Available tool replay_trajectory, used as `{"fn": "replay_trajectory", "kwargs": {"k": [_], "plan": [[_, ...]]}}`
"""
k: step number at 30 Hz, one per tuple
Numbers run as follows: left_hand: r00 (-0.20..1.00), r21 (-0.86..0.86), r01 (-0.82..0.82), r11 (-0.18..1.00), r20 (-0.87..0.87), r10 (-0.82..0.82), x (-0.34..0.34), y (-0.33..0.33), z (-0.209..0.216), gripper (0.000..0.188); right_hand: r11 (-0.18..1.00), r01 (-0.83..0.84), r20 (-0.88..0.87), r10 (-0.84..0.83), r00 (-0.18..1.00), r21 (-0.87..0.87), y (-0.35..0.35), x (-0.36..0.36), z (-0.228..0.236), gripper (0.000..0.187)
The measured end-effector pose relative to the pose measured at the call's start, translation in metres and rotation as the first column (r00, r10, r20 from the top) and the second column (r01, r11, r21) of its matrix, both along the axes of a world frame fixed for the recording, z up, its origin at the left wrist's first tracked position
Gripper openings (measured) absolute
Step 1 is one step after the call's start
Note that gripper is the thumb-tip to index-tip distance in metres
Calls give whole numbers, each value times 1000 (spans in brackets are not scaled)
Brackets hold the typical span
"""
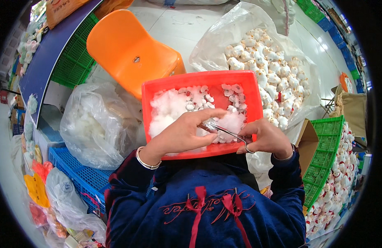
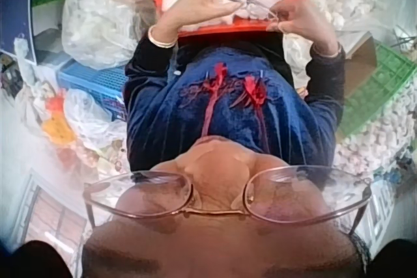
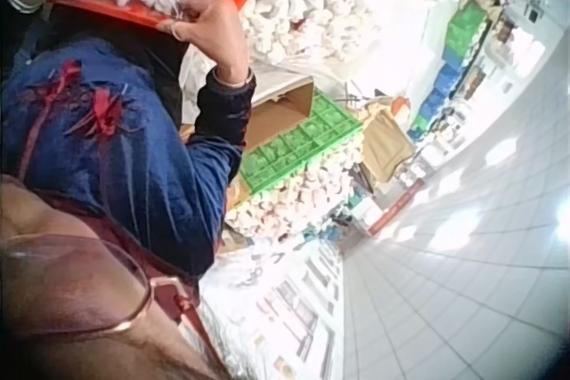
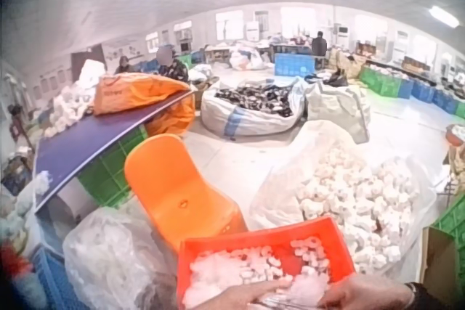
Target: The person uses scissors to trim white cotton-like material from small white objects in a red tray. The trimmed pieces are placed back into the tray, and the process is repeated continuously.
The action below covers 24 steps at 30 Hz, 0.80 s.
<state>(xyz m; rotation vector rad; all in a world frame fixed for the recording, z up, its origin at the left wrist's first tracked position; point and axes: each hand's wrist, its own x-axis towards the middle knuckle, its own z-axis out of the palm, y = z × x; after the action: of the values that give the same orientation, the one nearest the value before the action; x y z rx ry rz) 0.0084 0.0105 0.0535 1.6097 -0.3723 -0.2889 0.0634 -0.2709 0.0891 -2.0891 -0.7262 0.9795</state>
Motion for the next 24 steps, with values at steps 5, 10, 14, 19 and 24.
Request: {"fn": "replay_trajectory", "kwargs": {"k": [5, 10, 14, 19, 24], "plan": [[987, 54, -5, 999, -159, 13, 7, 6, -11, 14, 1000, 6, -33, -7, 999, -3, -1, -2, 0, 34], [993, 149, -29, 988, -111, 46, 4, 17, -10, 13, 1000, -2, -23, 2, 1000, -11, -4, -6, 0, 35], [981, 89, -32, 996, -186, 48, -2, 22, -7, 16, 1000, -25, 17, 25, 1000, 1, -6, -6, -1, 35], [979, -24, -7, 1000, -205, 2, 3, 25, -9, 27, 1000, -19, 96, 18, 995, 14, -7, -5, 1, 32], [879, -264, -12, 965, -463, -116, 7, 7, -12, 19, 999, -46, 123, 48, 991, -24, -4, -2, 1, 34]]}}
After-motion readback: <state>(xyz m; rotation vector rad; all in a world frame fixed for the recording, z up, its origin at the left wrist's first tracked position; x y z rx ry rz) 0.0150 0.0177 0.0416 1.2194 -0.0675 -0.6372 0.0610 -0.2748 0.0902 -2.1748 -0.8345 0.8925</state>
